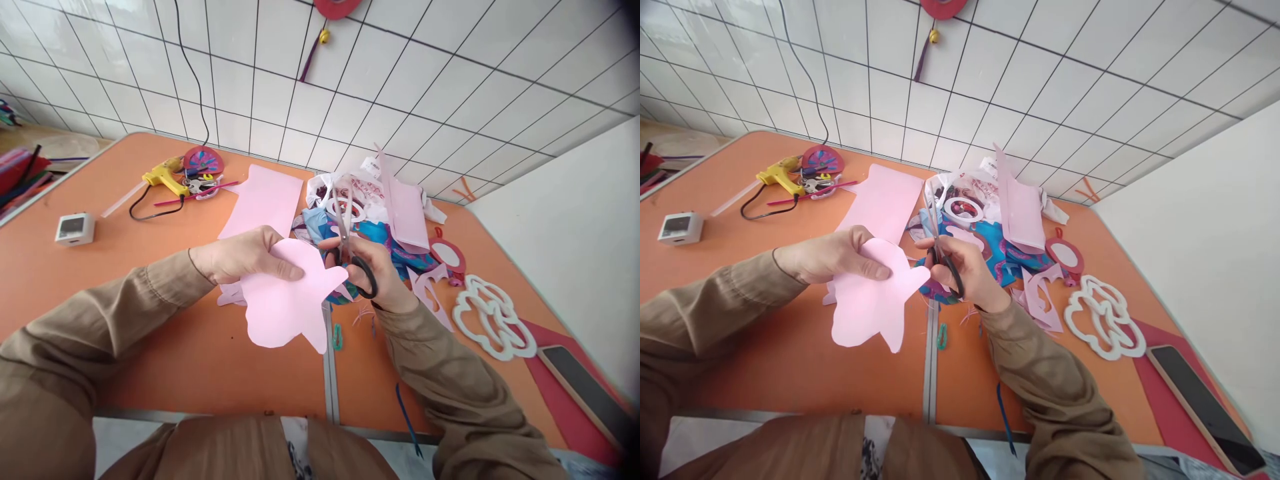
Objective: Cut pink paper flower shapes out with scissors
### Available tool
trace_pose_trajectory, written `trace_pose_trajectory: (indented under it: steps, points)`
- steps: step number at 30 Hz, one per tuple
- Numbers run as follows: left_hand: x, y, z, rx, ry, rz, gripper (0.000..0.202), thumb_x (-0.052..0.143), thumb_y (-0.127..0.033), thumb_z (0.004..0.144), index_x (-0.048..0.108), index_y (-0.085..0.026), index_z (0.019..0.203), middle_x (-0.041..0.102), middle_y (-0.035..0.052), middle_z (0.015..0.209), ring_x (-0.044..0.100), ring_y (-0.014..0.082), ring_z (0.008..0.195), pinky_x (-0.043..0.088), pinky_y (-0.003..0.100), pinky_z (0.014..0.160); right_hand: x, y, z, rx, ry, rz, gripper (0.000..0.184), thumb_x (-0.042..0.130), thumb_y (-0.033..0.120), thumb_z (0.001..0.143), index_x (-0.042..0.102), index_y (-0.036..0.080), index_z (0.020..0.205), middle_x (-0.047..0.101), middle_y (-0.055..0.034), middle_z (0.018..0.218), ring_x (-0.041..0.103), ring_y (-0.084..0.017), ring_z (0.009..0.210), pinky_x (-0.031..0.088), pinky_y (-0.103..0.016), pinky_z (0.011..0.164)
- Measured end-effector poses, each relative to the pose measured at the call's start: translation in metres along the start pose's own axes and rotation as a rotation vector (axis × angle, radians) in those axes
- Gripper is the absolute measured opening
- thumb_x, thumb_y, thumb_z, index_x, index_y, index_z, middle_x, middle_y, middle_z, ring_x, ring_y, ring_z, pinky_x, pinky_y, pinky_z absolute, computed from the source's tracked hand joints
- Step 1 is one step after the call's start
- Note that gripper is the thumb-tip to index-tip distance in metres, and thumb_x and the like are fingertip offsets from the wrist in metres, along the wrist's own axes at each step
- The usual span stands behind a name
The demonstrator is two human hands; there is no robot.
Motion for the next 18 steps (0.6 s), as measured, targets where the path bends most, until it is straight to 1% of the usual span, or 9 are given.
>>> trace_pose_trajectory:
  steps: [4,6,9,11,14,18]
  points:
    - [-0.004,-0.003,-0.002,-0.004,-0.016,0.034,0.018,0.086,-0.026,0.072,0.080,-0.009,0.076,0.076,0.0100,0.068,0.070,0.0179,0.055,0.060,0.026,0.055,0.017,-0.008,-0.001,0.018,0.202,0.062,0.055,0.074,0.064,0.078,0.069,0.014,0.102,0.058,-0.0015,0.070,0.051,-0.012,0.058,0.042,-0.025,0.051]
    - [-0.007,-0.005,-0.003,-0.010,-0.042,0.065,0.019,0.085,-0.026,0.073,0.080,-0.009,0.078,0.076,0.0098,0.066,0.070,0.0181,0.054,0.061,0.027,0.056,0.021,-0.007,-0.003,0.003,0.251,0.044,0.048,0.076,0.058,0.080,0.069,0.014,0.098,0.058,-0.0014,0.070,0.052,-0.012,0.058,0.043,-0.025,0.052]
    - [-0.009,-0.009,-0.004,-0.003,-0.057,0.075,0.020,0.087,-0.027,0.071,0.079,-0.009,0.077,0.075,0.0092,0.065,0.070,0.0178,0.054,0.061,0.026,0.056,0.019,-0.007,-0.003,-0.002,0.235,-0.039,0.038,0.072,0.051,0.084,0.068,0.014,0.093,0.059,-0.0018,0.072,0.053,-0.013,0.060,0.044,-0.026,0.055]
    - [-0.010,-0.010,-0.005,-0.007,-0.070,0.084,0.019,0.086,-0.026,0.071,0.080,-0.009,0.077,0.076,0.0090,0.066,0.070,0.0177,0.055,0.060,0.025,0.055,0.018,-0.004,-0.003,-0.042,0.225,-0.090,0.035,0.072,0.049,0.084,0.069,0.014,0.091,0.059,-0.0015,0.070,0.053,-0.013,0.060,0.044,-0.026,0.055]
    - [-0.013,-0.011,-0.006,-0.014,-0.111,0.117,0.016,0.084,-0.024,0.073,0.080,-0.010,0.081,0.077,0.0090,0.070,0.070,0.0169,0.054,0.059,0.024,0.053,0.020,0.000,-0.004,-0.117,0.218,-0.184,0.034,0.074,0.047,0.082,0.071,0.014,0.091,0.061,-0.0019,0.068,0.053,-0.013,0.059,0.043,-0.026,0.055]
    - [-0.016,-0.011,-0.007,-0.025,-0.137,0.138,0.018,0.082,-0.022,0.073,0.081,-0.010,0.087,0.077,0.0081,0.071,0.069,0.0165,0.053,0.056,0.022,0.048,0.019,-0.001,-0.004,-0.125,0.189,-0.272,0.038,0.073,0.048,0.082,0.072,0.014,0.097,0.065,-0.0041,0.074,0.055,-0.015,0.062,0.043,-0.028,0.057]
Point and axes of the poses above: each hand's wrist, its own z-axis towards the middle knuckle, its own x-axis out of the palm, y = z × x, the point moved 10 cm from there along z, towards the middle knuckle
